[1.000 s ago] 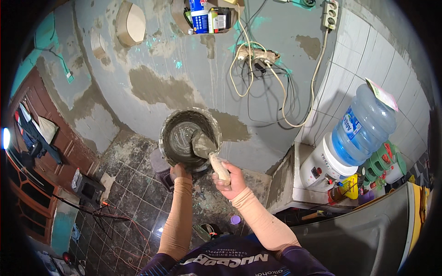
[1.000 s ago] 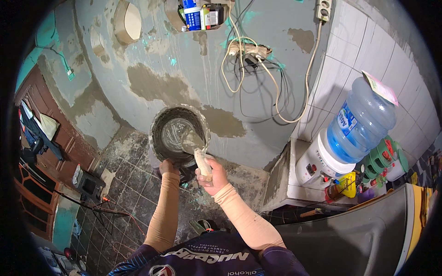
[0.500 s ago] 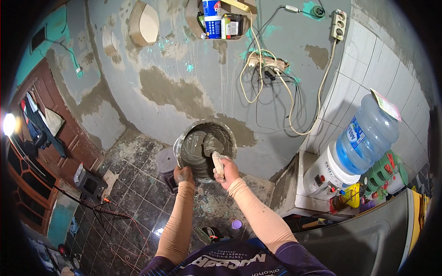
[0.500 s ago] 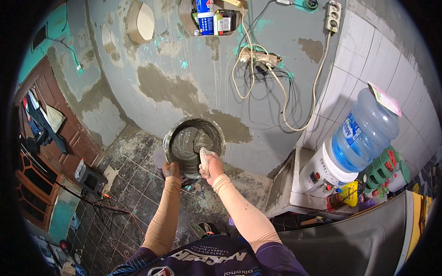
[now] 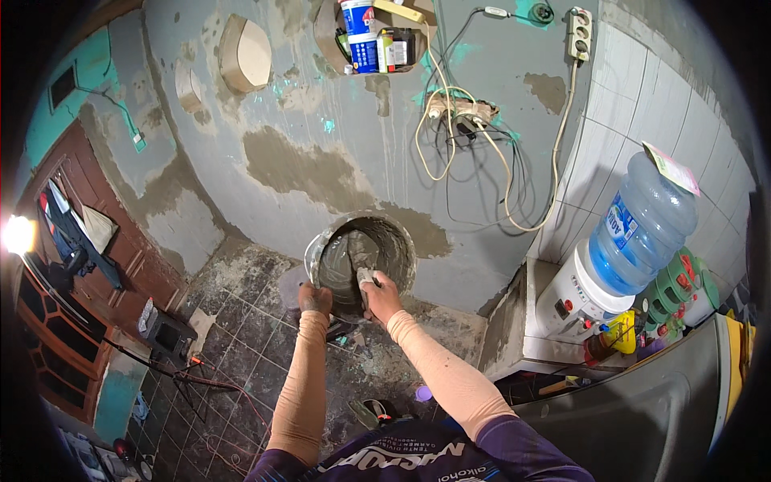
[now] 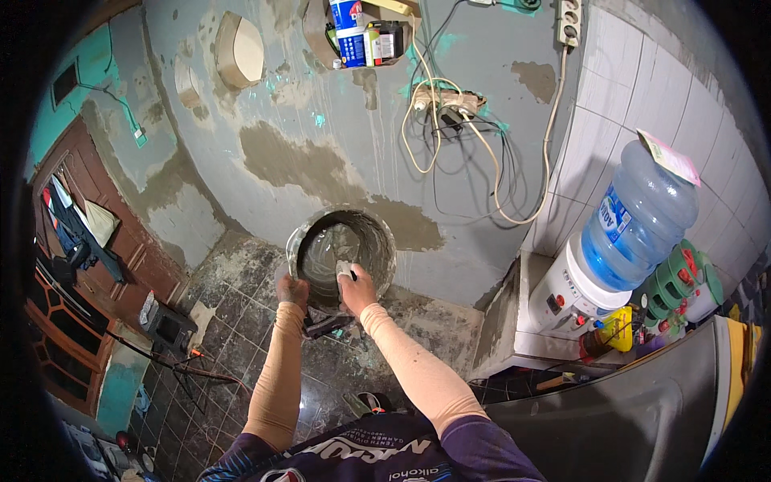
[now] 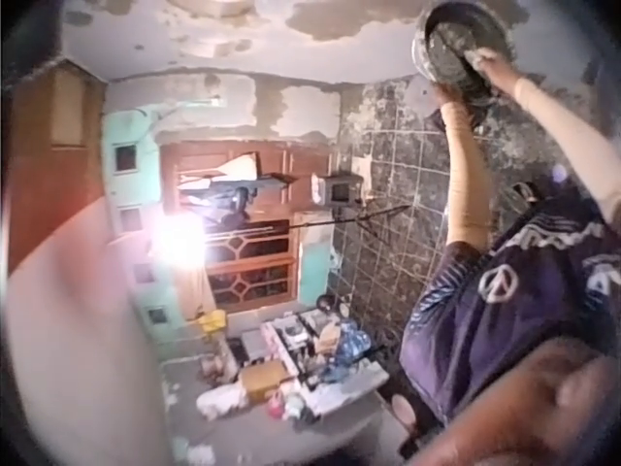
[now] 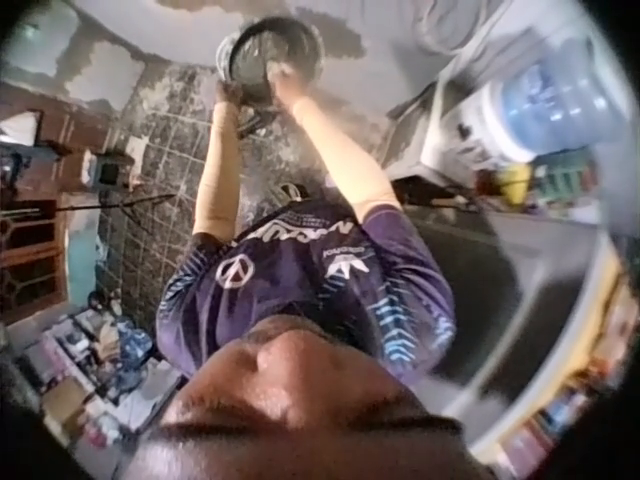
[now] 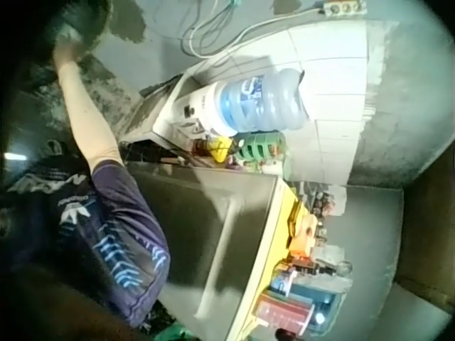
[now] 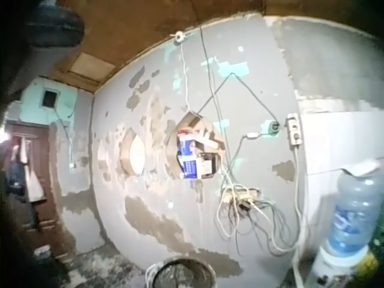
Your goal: Applying and smoothing plaster or cement mixture onto a wall surface using a trowel.
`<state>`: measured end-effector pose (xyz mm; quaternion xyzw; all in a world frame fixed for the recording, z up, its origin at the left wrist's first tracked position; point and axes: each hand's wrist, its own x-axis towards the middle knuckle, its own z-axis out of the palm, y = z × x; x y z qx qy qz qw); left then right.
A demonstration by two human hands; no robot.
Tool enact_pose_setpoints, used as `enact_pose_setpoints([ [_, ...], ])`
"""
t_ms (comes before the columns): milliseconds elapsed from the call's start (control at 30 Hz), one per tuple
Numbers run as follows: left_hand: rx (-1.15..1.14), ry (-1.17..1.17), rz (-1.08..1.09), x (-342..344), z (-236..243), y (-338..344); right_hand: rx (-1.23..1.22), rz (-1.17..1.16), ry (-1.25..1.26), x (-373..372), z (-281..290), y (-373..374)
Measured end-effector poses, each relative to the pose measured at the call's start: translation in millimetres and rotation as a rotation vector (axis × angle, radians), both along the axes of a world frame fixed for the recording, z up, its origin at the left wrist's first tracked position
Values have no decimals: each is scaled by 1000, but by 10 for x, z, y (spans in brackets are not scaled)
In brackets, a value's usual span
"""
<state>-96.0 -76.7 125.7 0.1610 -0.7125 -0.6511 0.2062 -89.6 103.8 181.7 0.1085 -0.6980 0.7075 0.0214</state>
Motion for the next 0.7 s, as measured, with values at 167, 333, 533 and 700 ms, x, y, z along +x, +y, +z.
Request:
enact_pose_setpoints([
  [167,-551,-88,108,8,90,-21,-118,117,-214,64,100,-41],
  [333,-659,-54,198,6,295,-124,-156,498,-400,119,103,117],
  [533,-621,-200,223,-7,635,-312,-606,674,-658,244,95,591],
  [700,-861,-351,199,-215,922,-356,-378,576,-595,177,189,926],
])
